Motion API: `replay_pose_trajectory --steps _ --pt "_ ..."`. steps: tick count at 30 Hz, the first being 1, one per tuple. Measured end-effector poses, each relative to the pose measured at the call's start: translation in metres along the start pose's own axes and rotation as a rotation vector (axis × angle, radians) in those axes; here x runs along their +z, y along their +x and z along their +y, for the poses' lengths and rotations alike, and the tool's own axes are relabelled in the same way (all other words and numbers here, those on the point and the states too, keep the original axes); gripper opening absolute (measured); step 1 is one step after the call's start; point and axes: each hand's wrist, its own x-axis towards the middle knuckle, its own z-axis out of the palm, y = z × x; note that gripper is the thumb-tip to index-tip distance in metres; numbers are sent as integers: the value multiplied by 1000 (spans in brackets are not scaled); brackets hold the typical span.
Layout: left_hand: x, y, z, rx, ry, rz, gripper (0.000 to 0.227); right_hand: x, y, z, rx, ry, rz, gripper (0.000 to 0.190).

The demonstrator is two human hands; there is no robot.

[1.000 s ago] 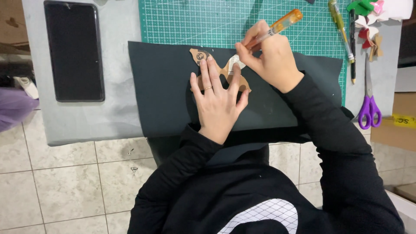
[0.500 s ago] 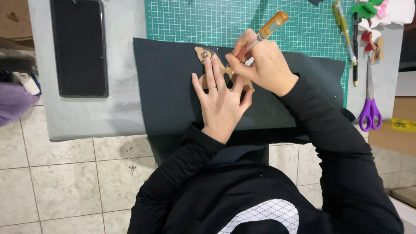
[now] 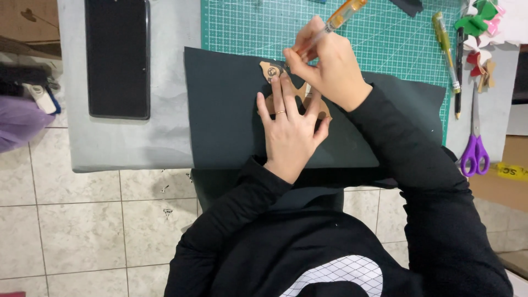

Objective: Tracing a butterfly template onto a sheet of black material.

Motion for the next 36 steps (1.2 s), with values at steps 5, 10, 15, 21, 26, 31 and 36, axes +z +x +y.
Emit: replay_pose_trajectory --steps 5,10,15,21,26,31,36 --pt "2 0 0 3 5 -1 62 6 10 -4 -10 44 7 25" --pt "2 1 -1 7 -1 -6 58 14 17 -6 23 71 -7 24" --pt "0 2 -2 31 4 -17 54 21 20 -6 -18 108 3 25" --pt "9 -1 -2 24 -26 -29 55 23 20 -7 -7 76 -1 25" --pt "8 0 -1 28 -28 -38 57 24 21 -8 -30 65 7 26" --pt "7 0 0 28 -8 -32 58 24 23 -13 -49 56 -9 24" --pt "6 1 0 18 -12 -52 59 24 24 -12 10 73 -7 26"
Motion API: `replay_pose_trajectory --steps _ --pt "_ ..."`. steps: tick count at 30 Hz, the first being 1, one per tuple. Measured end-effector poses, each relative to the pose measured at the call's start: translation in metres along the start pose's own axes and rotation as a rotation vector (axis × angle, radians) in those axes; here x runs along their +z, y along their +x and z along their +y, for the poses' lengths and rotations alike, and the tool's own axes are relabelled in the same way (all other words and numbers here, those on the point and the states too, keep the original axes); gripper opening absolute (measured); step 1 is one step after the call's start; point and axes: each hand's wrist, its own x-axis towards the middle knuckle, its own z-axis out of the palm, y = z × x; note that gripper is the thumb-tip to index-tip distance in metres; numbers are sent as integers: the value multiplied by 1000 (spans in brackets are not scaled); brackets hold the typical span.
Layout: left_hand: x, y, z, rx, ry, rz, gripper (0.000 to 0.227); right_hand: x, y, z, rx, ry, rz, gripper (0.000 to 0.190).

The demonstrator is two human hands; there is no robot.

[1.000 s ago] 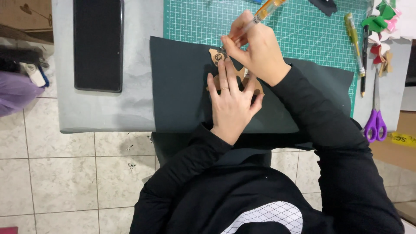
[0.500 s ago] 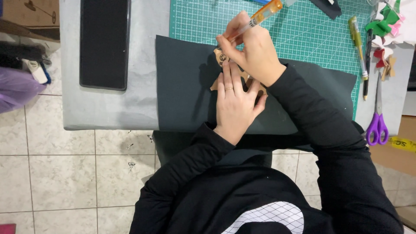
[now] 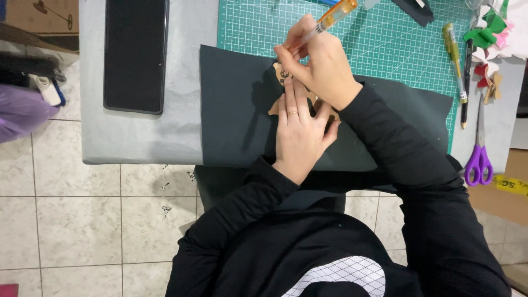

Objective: Tracing a butterfly template onto a sheet of black material.

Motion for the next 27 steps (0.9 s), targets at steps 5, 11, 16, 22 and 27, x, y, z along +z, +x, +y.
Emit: replay_pose_trajectory --steps 5,11,16,22,27 --pt "-1 0 0 -5 7 -2 59 1 -2 4 -18 0 -14 27" --pt "1 0 0 -6 -10 7 57 -2 -3 6 -20 16 1 27" --pt "-1 0 0 -3 -11 14 54 -8 -7 8 -13 -5 2 27" --pt "-3 0 0 -11 2 43 55 -20 -14 5 25 -4 -8 27" --pt "-9 2 0 -13 -38 3 60 -32 -30 2 70 79 -13 25"
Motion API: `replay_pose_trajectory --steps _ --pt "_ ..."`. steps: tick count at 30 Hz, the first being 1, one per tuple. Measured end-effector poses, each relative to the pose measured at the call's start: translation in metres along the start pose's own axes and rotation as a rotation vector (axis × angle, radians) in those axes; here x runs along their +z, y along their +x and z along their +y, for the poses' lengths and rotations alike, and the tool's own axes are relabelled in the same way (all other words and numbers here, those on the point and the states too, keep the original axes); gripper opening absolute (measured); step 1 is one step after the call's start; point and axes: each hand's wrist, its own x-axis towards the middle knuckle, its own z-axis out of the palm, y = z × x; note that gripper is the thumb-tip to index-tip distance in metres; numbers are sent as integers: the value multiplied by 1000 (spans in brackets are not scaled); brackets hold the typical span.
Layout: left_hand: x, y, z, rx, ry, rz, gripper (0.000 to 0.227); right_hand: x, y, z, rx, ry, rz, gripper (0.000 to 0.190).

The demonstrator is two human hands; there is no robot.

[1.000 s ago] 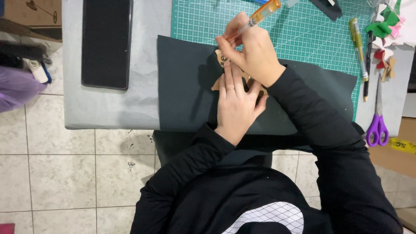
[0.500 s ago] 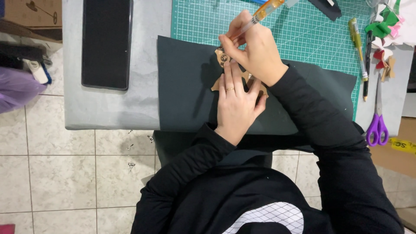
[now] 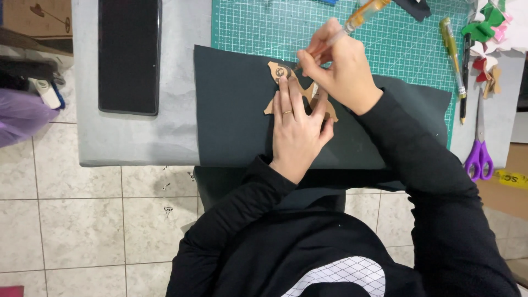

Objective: Tracing a butterfly template onto a sheet of black material.

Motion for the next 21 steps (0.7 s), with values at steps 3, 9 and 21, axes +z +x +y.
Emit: replay_pose_trajectory --steps 3,9,21 --pt "2 -2 0 1 -20 7 60 -5 -12 -4 49 18 -16 24" --pt "6 -3 0 4 -40 -11 56 -15 -26 -2 76 -18 -54 22" --pt "-4 4 -3 31 -6 6 56 -38 -23 21 69 -54 -70 27"
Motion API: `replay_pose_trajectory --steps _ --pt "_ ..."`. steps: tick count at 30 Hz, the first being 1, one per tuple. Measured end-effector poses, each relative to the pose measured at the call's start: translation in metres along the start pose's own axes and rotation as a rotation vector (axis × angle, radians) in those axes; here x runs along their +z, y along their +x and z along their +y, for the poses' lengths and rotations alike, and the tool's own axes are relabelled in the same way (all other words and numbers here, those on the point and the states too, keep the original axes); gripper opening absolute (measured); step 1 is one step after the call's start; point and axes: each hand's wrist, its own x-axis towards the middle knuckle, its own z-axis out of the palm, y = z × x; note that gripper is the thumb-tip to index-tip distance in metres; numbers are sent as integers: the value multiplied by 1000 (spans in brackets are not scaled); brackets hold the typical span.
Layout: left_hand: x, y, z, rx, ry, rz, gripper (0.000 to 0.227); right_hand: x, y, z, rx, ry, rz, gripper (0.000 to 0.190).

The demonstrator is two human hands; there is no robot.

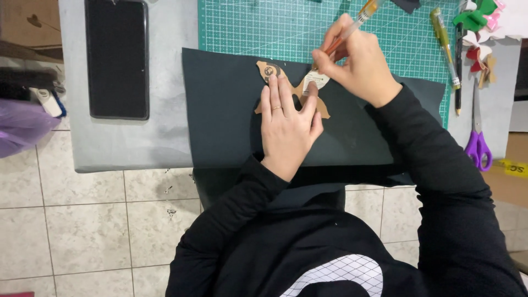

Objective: Tracing a butterfly template onto a sheet of black material.

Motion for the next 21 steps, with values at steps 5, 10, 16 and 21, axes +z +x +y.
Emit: replay_pose_trajectory --steps 5,10,16,21 --pt "-17 10 -4 35 40 -8 50 -7 -8 13 -10 -20 33 29" --pt "-31 21 -4 63 159 -64 47 -11 -13 15 -11 6 34 29" --pt "-37 31 -3 129 291 -126 38 -16 -21 23 -34 -71 76 29" --pt "-29 32 2 123 283 -199 32 -21 -29 22 -20 -66 78 29"
